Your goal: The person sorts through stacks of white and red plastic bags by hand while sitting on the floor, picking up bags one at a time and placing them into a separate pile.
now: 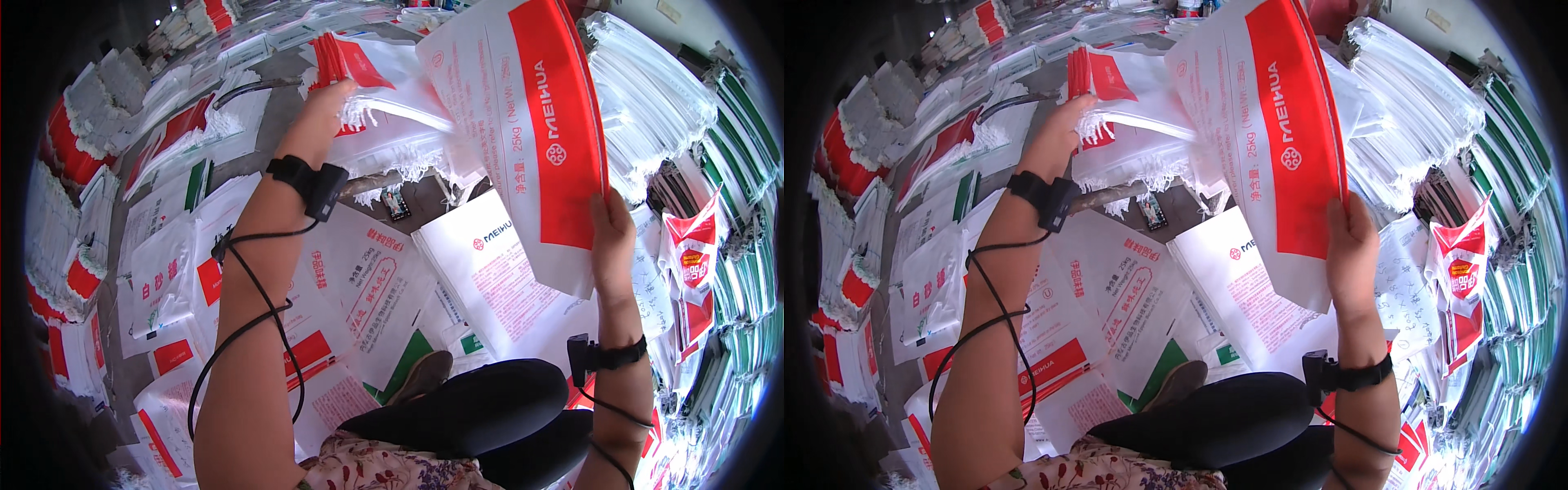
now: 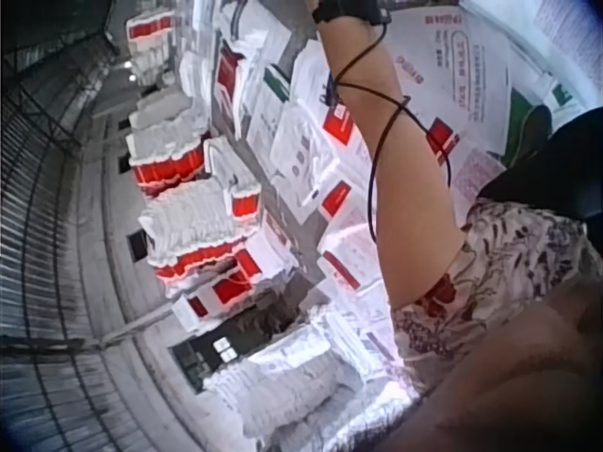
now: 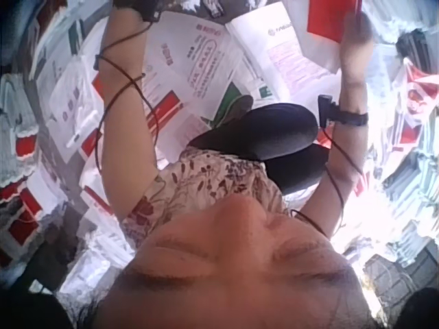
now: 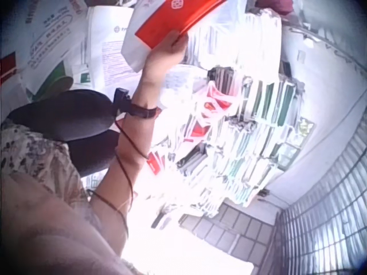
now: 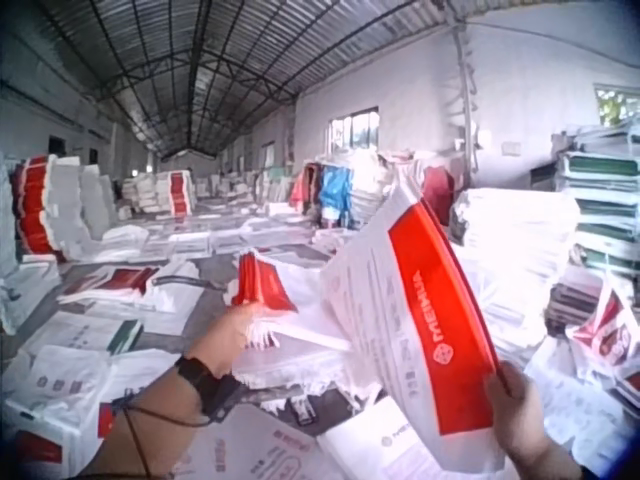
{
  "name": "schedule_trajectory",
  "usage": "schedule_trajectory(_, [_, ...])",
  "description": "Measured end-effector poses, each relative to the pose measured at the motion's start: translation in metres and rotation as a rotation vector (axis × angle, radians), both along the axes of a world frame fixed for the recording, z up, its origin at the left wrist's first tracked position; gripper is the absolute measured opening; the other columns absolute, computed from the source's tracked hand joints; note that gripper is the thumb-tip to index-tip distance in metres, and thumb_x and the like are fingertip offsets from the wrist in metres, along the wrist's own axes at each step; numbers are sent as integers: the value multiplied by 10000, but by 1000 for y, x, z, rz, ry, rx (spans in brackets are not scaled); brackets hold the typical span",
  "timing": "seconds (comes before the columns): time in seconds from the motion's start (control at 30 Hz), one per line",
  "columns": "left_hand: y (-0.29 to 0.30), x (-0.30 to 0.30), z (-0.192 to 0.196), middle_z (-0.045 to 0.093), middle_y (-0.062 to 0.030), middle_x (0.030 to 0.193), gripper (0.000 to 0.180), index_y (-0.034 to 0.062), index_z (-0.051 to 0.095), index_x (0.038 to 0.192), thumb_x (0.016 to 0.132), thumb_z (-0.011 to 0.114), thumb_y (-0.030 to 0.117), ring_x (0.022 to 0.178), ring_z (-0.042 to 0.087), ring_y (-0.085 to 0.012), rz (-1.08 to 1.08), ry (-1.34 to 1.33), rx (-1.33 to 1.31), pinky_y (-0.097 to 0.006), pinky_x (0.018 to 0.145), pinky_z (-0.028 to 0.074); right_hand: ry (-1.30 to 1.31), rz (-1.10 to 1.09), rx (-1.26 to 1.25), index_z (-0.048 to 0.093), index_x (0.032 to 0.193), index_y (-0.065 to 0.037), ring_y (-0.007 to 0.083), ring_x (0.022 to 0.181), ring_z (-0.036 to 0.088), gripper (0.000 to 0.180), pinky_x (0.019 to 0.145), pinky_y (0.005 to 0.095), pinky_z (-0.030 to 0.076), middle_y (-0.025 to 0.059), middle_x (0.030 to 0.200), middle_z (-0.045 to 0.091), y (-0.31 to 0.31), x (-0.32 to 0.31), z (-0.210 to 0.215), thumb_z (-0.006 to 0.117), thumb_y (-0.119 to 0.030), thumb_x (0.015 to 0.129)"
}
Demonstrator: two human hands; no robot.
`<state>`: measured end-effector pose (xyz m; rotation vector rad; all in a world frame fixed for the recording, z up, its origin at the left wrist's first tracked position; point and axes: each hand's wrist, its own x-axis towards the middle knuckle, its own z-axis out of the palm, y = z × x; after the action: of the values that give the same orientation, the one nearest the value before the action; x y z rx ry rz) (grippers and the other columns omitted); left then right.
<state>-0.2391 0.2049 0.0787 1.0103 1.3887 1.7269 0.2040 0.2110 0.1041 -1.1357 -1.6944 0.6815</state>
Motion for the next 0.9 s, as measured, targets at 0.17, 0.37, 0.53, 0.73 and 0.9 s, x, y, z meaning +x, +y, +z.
schedule_trajectory(0.17, [-41, 89, 13, 720, -136, 923, 330, -67, 688, 1025, 864, 702, 221, 731, 716, -220, 12, -435, 74, -362, 627, 569, -8, -30, 119, 604, 1054, 45, 70, 794, 515, 214, 721, 268, 469, 71, 856, 629, -18, -5, 32, 516, -149, 1039])
schedule_trajectory(0.37, [-150, 220, -92, 493, -57, 1367, 627, 167, 373, 1463, 926, 696, 183, 1261, 514, -194, -26, -659, -205, -472, 1016, 454, -366, -48, 297, 619, 1173, -11, 381, 843, 692, 211, 730, 372, 527, 262, 924, 669, -46, -14, 43, 536, -123, 1014])
schedule_trajectory(0.53, [-144, 196, -101, 503, -72, 1397, 537, 138, 434, 1390, 938, 705, 248, 1264, 527, -196, -68, -564, -216, -448, 1016, 473, -548, 90, 447, 602, 1216, -51, 409, 702, 676, 261, 606, 455, 528, 232, 785, 658, -60, -24, 21, 600, -92, 958])
schedule_trajectory(0.73, [-94, 147, -127, 619, -73, 1272, 510, 64, 515, 1355, 924, 724, 240, 1187, 605, -203, 72, -641, 94, -347, 985, 523, -624, 225, 340, 599, 1210, -58, 429, 718, 675, 255, 652, 520, 544, 240, 791, 677, -56, -47, -6, 556, -143, 973])
schedule_trajectory(0.9, [-95, 148, -130, 604, -73, 1298, 543, 76, 505, 1388, 909, 733, 191, 1201, 593, -202, 11, -752, 147, -359, 995, 521, -801, 124, 380, 602, 1209, -119, 461, 814, 677, 269, 707, 550, 543, 274, 872, 680, 15, -47, 20, 481, -173, 974])
